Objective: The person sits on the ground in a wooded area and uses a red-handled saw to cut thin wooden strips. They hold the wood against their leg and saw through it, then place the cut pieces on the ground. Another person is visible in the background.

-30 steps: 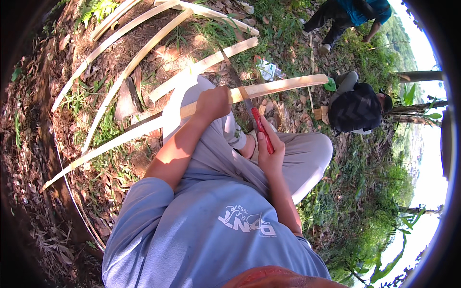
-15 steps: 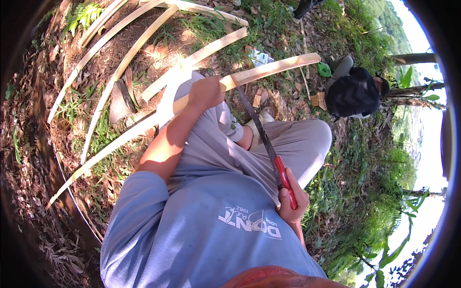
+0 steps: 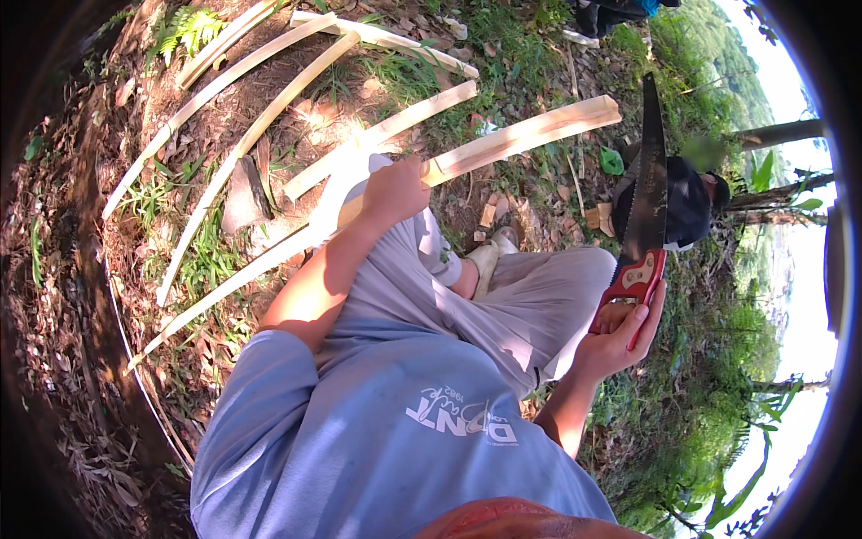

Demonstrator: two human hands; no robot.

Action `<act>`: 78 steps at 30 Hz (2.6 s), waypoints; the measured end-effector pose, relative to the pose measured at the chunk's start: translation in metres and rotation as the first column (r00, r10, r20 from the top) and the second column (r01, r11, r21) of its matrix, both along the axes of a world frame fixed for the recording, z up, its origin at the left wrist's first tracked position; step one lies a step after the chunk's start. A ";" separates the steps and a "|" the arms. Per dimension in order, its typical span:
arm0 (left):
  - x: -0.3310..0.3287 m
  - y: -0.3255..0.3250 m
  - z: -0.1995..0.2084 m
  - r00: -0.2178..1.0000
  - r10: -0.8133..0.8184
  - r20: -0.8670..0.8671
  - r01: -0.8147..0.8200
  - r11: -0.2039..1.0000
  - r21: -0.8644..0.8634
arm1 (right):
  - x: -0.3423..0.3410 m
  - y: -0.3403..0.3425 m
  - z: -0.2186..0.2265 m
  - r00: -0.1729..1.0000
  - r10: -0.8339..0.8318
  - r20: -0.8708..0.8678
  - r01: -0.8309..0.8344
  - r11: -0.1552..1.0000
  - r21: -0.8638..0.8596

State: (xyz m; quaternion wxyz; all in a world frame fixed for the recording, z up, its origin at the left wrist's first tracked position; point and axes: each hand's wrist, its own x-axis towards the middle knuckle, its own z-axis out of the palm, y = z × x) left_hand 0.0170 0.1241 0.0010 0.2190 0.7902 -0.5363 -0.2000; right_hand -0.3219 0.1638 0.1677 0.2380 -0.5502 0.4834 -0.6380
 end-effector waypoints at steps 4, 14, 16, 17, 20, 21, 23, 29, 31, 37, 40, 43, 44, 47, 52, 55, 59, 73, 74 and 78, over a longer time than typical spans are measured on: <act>-0.001 -0.003 0.001 1.000 -0.021 -0.019 0.021 1.000 0.014 | -0.017 -0.032 -0.013 0.990 -0.136 -0.035 0.134 0.990 -0.052; 0.038 -0.038 0.032 0.822 -0.035 -0.568 -0.014 0.997 -0.082 | -0.059 -0.088 -0.058 0.956 -0.213 0.202 0.176 0.966 0.188; 0.056 -0.046 -0.012 0.822 -0.159 -0.547 -0.065 0.928 -0.368 | -0.056 -0.089 -0.057 0.965 -0.183 0.186 0.150 0.972 0.181; 0.065 -0.046 -0.026 0.823 -0.223 -0.522 -0.080 0.865 -0.496 | -0.056 -0.087 -0.059 0.968 -0.177 0.179 0.144 0.972 0.183; 0.089 -0.031 -0.027 0.854 -0.162 -0.494 -0.027 0.935 -0.353 | -0.057 -0.085 -0.061 0.977 -0.166 0.136 0.139 0.972 0.188; 0.103 -0.026 -0.027 0.826 -0.018 -0.563 -0.076 0.987 -0.144 | -0.059 -0.085 -0.062 0.978 -0.158 0.139 0.130 0.972 0.193; 0.114 -0.016 -0.014 0.870 0.159 -0.467 -0.115 0.986 0.122 | -0.064 -0.086 -0.064 0.979 -0.149 0.142 0.119 0.972 0.202; 0.142 0.016 -0.014 0.581 0.183 -0.793 -0.366 0.929 -0.054 | -0.066 -0.093 -0.066 0.986 -0.144 0.090 0.125 0.974 0.189; 0.189 0.019 -0.035 0.808 0.180 -0.561 -0.240 0.970 -0.034 | -0.063 -0.096 -0.067 0.988 -0.117 0.102 0.098 0.980 0.175; 0.157 0.005 -0.023 0.857 0.492 -0.150 -0.498 0.718 -0.487 | -0.063 -0.090 -0.066 0.979 -0.111 0.170 0.083 0.983 0.162; 0.131 0.008 -0.028 0.916 0.102 -0.387 -0.176 0.971 -0.162 | -0.065 -0.089 -0.064 0.974 -0.113 0.198 0.079 0.982 0.170; 0.123 0.013 -0.042 0.823 -0.246 -0.512 0.126 0.958 -0.258 | -0.066 -0.092 -0.067 0.983 -0.112 0.147 0.088 0.982 0.165; 0.114 0.012 -0.029 0.821 -0.343 -0.456 0.235 0.932 -0.277 | -0.071 -0.090 -0.070 0.985 -0.133 0.109 0.114 0.980 0.166; 0.105 0.023 -0.012 0.846 -0.452 -0.283 0.380 0.883 -0.274 | -0.067 -0.089 -0.067 0.983 -0.131 0.128 0.108 0.979 0.175; 0.086 0.036 0.031 0.861 -0.487 -0.145 0.456 0.867 -0.202 | -0.065 -0.088 -0.061 0.969 -0.108 0.224 0.067 0.980 0.186; 0.086 0.042 0.024 0.875 -0.440 -0.201 0.430 0.898 -0.095 | -0.064 -0.088 -0.061 0.969 -0.106 0.224 0.067 0.983 0.173; 0.081 0.049 0.037 0.836 -0.460 -0.299 0.451 0.887 -0.101 | -0.063 -0.089 -0.060 0.967 -0.091 0.239 0.048 0.983 0.177; 0.009 0.093 0.030 0.545 -0.692 -0.473 0.756 0.649 -0.080 | -0.063 -0.091 -0.065 0.959 -0.144 0.243 0.106 0.981 0.162; 0.012 0.094 0.027 0.574 -0.714 -0.402 0.731 0.667 -0.141 | -0.064 -0.089 -0.065 0.964 -0.132 0.229 0.095 0.981 0.167; 0.100 0.065 -0.008 0.670 -0.680 0.299 0.721 0.692 -0.039 | -0.064 -0.088 -0.065 0.968 -0.131 0.213 0.095 0.980 0.173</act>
